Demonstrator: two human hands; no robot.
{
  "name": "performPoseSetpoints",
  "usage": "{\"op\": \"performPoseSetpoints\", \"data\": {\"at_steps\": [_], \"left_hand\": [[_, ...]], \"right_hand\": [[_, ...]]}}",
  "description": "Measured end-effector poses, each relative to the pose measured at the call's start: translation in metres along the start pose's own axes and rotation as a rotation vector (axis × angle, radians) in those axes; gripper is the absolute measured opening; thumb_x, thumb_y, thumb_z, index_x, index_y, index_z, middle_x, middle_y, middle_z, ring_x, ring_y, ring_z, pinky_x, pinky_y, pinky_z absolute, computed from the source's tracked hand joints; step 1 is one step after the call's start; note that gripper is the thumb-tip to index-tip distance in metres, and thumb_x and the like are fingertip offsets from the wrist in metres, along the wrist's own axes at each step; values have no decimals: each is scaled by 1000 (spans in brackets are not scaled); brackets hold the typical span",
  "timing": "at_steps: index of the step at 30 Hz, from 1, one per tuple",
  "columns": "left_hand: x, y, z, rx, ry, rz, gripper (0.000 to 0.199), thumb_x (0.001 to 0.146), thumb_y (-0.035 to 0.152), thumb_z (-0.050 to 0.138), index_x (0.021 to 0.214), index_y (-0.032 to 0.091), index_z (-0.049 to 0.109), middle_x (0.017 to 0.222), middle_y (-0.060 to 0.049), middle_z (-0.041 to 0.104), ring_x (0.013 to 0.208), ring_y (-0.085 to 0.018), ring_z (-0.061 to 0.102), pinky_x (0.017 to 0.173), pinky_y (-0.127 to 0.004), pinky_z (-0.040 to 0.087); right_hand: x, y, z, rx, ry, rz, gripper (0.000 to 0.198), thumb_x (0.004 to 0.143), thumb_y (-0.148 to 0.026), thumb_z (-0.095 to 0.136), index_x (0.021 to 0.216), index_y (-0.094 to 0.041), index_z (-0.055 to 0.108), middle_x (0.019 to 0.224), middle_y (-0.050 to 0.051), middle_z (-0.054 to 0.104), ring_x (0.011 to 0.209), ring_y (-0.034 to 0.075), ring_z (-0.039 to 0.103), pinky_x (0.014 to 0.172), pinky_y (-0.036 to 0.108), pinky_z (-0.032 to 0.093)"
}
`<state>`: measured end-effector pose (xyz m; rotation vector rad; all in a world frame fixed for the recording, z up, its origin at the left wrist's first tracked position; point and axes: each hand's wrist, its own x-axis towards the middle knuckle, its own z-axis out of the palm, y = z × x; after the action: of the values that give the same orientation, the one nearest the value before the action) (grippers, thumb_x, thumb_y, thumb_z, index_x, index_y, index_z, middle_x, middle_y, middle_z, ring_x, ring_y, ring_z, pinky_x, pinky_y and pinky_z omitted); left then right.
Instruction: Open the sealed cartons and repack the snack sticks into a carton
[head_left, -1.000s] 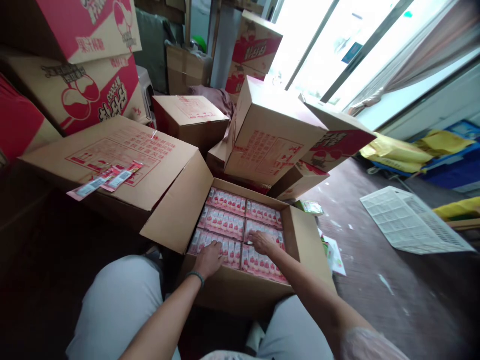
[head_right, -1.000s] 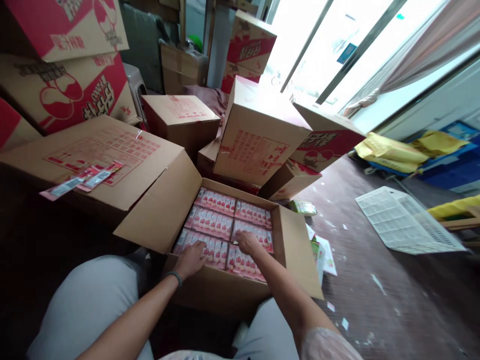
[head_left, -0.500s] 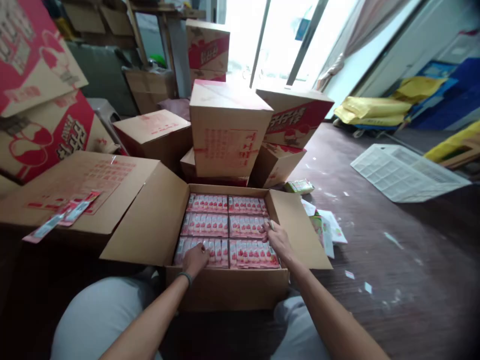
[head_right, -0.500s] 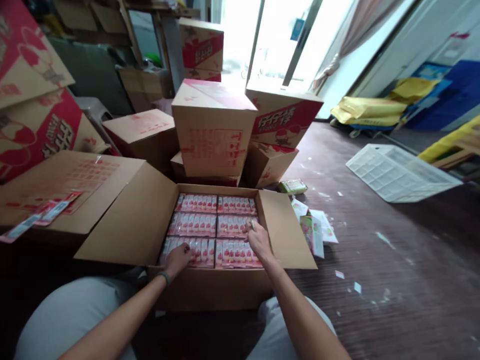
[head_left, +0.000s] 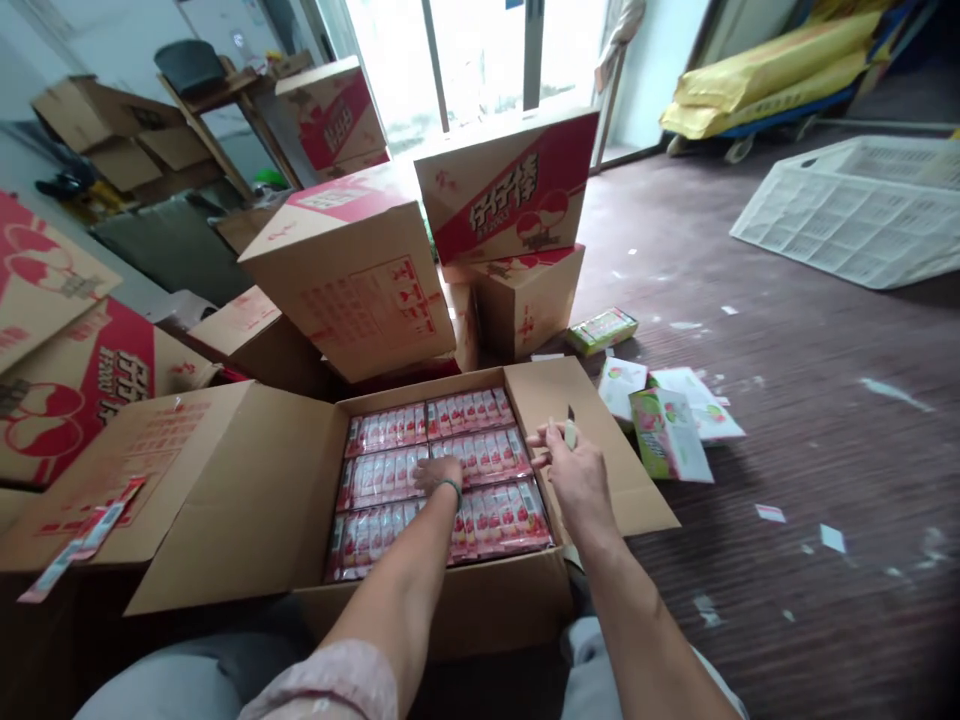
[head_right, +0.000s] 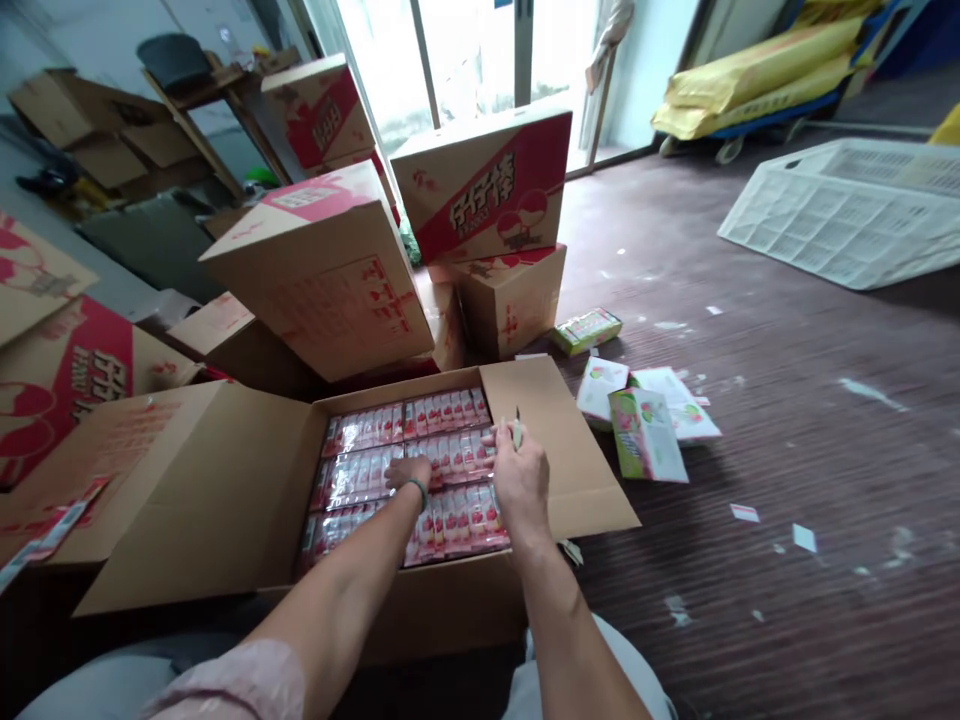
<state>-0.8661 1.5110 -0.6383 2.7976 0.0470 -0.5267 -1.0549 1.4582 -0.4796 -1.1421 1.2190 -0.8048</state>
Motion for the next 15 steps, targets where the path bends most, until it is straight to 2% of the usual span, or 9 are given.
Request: {"op": "performPoseSetpoints", "data": {"at_steps": [2, 5, 8, 11, 13, 15], "left_hand": [[-4, 2, 5, 2, 62, -62, 49, 83, 33, 46, 125, 7, 48, 124, -29, 52, 116, -37, 53, 85, -50, 48], [-10, 10, 13, 25, 97, -63, 44, 83, 35, 47, 117, 7, 53, 119, -27, 54, 117, -37, 52, 91, -50, 45], [-19, 21, 18, 63, 106, -54, 46, 84, 42, 43, 114, 8, 53, 116, -25, 55, 118, -39, 50, 91, -50, 44], [-27, 32, 19, 80, 94, -32, 55, 86, 49, 35, 115, 6, 51, 109, -26, 56, 118, -45, 47, 87, -57, 43], [-31, 40, 16, 69, 58, 47, 55, 85, 49, 36, 112, 4, 52, 104, -27, 56, 115, -49, 47, 83, -61, 42], [-35, 47, 13, 36, -10, 225, 48, 82, 46, 43, 108, 7, 54, 98, -23, 57, 113, -49, 48, 81, -60, 43]], "right_hand": [[2, -2, 0, 15, -21, 18, 33, 84, -47, 48, 91, -16, 60, 85, 7, 70, 51, 10, 58, 43, 19, 40], [4, -5, 0, -21, -30, 0, 32, 88, -46, 45, 90, -18, 60, 85, 5, 70, 51, 11, 58, 48, 22, 44], [2, -11, -5, -104, -39, -30, 29, 92, -40, 42, 86, -19, 60, 83, 3, 70, 55, 12, 60, 55, 23, 45], [-5, -18, -13, -203, -46, -35, 28, 95, -34, 39, 85, -19, 61, 83, 3, 70, 63, 13, 61, 60, 23, 42], [-9, -22, -19, -277, -25, -47, 27, 96, -33, 39, 86, -19, 60, 86, 4, 70, 67, 14, 62, 63, 23, 41], [-12, -24, -24, -333, 4, -55, 27, 97, -32, 39, 86, -20, 60, 87, 4, 70, 71, 14, 62, 65, 24, 39]]}}
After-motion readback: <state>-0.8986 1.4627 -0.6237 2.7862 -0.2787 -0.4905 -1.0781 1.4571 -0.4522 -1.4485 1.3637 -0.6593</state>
